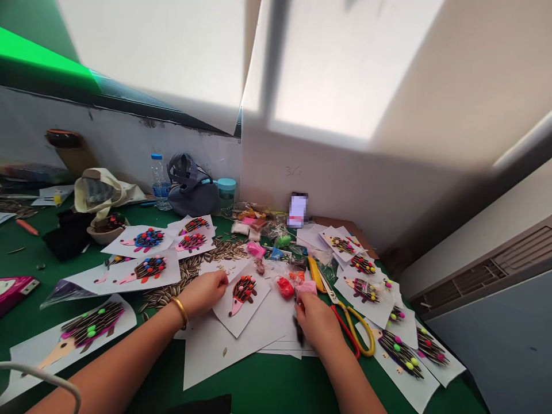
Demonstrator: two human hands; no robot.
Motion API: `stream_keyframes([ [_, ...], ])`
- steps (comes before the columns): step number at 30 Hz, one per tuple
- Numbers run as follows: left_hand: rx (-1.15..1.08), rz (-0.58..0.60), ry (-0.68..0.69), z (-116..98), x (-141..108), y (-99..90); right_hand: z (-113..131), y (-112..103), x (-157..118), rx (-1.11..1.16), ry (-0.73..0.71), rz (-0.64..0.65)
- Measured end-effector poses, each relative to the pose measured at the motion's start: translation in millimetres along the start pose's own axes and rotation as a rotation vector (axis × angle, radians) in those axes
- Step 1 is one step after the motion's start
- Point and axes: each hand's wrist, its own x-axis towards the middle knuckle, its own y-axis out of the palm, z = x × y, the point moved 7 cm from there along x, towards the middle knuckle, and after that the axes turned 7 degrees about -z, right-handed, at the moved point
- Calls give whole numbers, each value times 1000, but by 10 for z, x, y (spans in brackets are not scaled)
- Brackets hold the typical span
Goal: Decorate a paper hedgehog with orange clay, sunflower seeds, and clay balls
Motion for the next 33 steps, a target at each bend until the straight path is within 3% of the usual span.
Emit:
stream_keyframes([
  [7, -1, 1, -21, 38, -31, -20, -96, -70, 201, -131, -142, -239],
  [13, 15, 20, 2, 36, -53, -10, -22, -4, 283, -375, -97, -82],
  [19, 49, 52, 38, 5, -89, 8, 13, -24, 342, -420, -59, -17],
  [27, 68, 62, 50, -29, -111, 1, -167, -285, 195, -431, 86, 59],
  [33, 79, 69, 60, -33, -108, 2, -158, -58, 206, -410, 62, 119],
])
